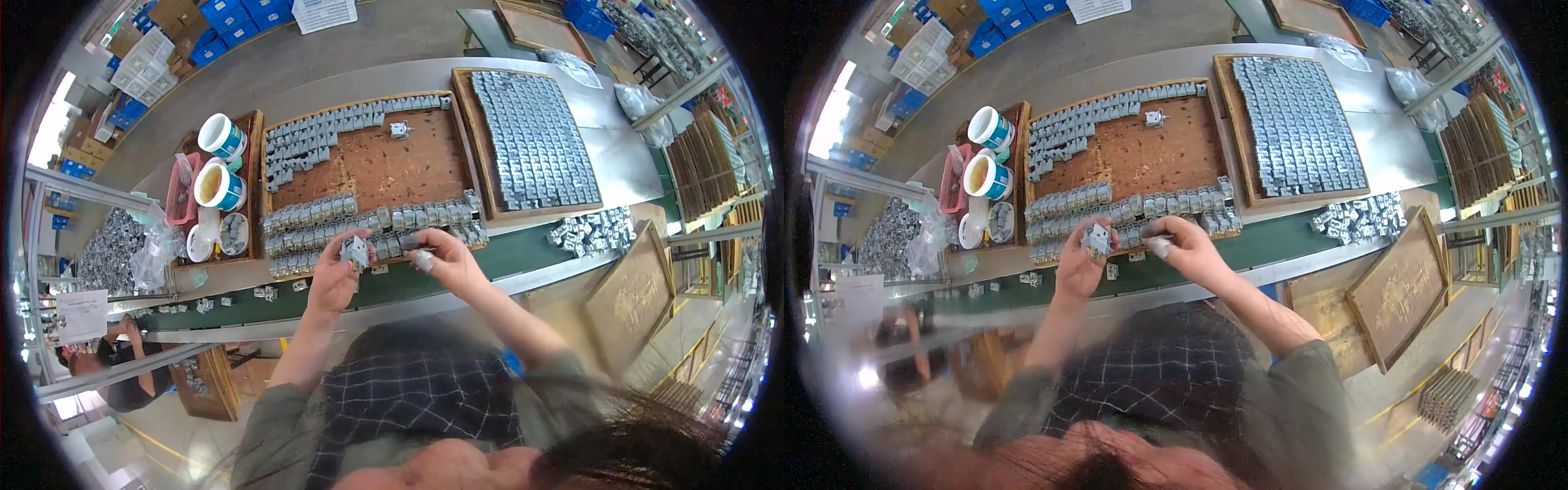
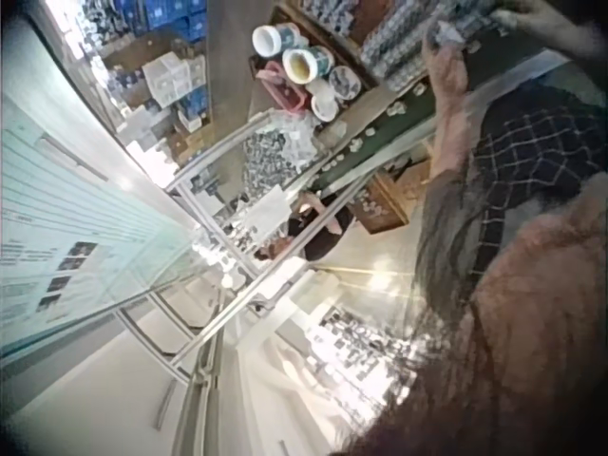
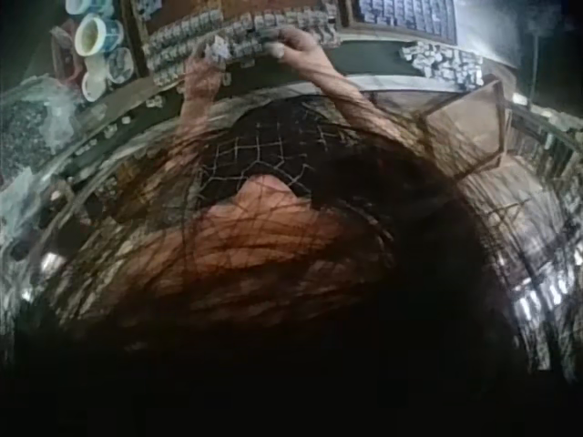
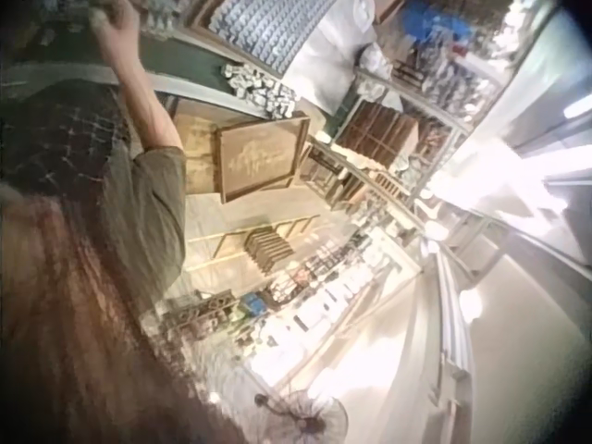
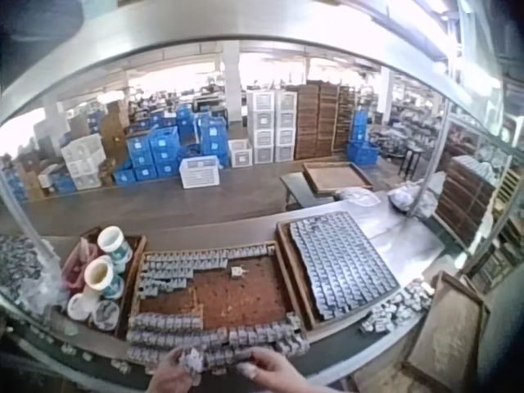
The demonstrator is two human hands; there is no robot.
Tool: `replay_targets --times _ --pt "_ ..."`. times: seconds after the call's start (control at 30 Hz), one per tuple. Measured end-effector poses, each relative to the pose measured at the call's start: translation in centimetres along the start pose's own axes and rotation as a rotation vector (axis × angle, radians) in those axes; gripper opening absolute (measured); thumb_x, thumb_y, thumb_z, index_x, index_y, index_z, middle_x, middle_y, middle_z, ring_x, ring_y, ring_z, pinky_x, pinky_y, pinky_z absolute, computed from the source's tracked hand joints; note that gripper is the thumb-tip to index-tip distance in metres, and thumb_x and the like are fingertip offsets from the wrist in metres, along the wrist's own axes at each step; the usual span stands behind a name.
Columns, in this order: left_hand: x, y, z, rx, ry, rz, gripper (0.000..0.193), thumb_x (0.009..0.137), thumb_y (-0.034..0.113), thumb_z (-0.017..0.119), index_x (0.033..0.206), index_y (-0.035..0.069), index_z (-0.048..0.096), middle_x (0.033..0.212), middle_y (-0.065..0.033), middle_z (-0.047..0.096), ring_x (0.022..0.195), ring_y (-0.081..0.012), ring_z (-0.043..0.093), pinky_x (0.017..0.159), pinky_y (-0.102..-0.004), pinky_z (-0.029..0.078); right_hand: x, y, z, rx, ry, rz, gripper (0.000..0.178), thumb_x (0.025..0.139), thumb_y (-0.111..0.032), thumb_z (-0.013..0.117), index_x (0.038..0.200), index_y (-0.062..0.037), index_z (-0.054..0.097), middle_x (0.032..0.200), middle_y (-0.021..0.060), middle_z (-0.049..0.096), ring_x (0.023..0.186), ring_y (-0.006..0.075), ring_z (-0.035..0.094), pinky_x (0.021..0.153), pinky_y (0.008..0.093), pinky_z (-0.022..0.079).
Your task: Manually assemble small electronic components on a production line.
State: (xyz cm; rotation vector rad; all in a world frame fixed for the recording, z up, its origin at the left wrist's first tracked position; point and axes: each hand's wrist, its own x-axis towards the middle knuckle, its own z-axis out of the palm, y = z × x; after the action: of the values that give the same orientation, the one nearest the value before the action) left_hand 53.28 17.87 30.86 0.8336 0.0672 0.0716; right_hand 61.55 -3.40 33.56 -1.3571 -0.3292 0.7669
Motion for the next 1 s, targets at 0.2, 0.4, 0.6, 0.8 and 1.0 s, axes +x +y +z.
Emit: replay_targets --times 0.2,0.4,0.6,0.8,1.0 --pt "-0.3 -0.3 2.2 0.144 0.007 -0.083 0.07 0.071 0.025 0.078 0.124 -0.006 0.047 0.118 -0.0124 0.055 0.106 -0.0207 0.055 0.091 -0.0345 0.044 0.1 -1.9 1.8 -0.554 -0.021 -0.416 0.024 0.074 -0.004 0.067 0.096 0.0008 0.059 0.091 0.011 0.058 0.083 0.0197 0.059 0.071 0.0302 0.048" --pt "-0.8 -0.8 2.3 0.255 -0.074 -0.099 0.066 0.069 0.026 0.079 0.122 -0.002 0.051 0.116 -0.0085 0.056 0.105 -0.0184 0.055 0.092 -0.0305 0.042 -0.1 -1.1 1.2 -0.427 -0.117 -0.368 0.015 0.077 -0.004 0.064 0.091 0.0001 0.06 0.084 0.0078 0.058 0.083 0.0173 0.058 0.073 0.0279 0.046" --pt "-1.6 -0.6 1.7 0.347 -0.101 -0.141 0.065 0.066 0.024 0.08 0.12 -0.001 0.053 0.112 -0.0092 0.056 0.102 -0.0182 0.055 0.089 -0.0311 0.043 -0.8 -0.5 1.2 0.492 -0.126 -0.024 0.007 0.084 -0.004 0.06 0.091 -0.0034 0.063 0.088 -0.0009 0.062 0.077 0.0068 0.055 0.068 0.0232 0.044" --pt "-2.0 -0.5 1.8 0.226 -0.052 -0.052 0.064 0.07 0.025 0.076 0.123 -0.002 0.051 0.119 -0.0144 0.054 0.104 -0.022 0.055 0.091 -0.0349 0.044 -1.1 0.9 0.1 0.406 0.022 0.008 0.012 0.085 -0.007 0.064 0.097 -0.0046 0.062 0.084 0.0011 0.063 0.074 0.0107 0.058 0.069 0.0236 0.047" --pt "-2.1 -0.6 1.6 0.174 -0.052 -0.038 0.064 0.073 0.025 0.074 0.124 -0.003 0.049 0.121 -0.0151 0.054 0.107 -0.0252 0.054 0.093 -0.0378 0.044 -1.3 1.9 0.5 0.217 -0.001 -0.018 0.008 0.086 -0.008 0.063 0.094 -0.0039 0.063 0.088 0.0008 0.065 0.075 0.0088 0.057 0.068 0.0231 0.047"
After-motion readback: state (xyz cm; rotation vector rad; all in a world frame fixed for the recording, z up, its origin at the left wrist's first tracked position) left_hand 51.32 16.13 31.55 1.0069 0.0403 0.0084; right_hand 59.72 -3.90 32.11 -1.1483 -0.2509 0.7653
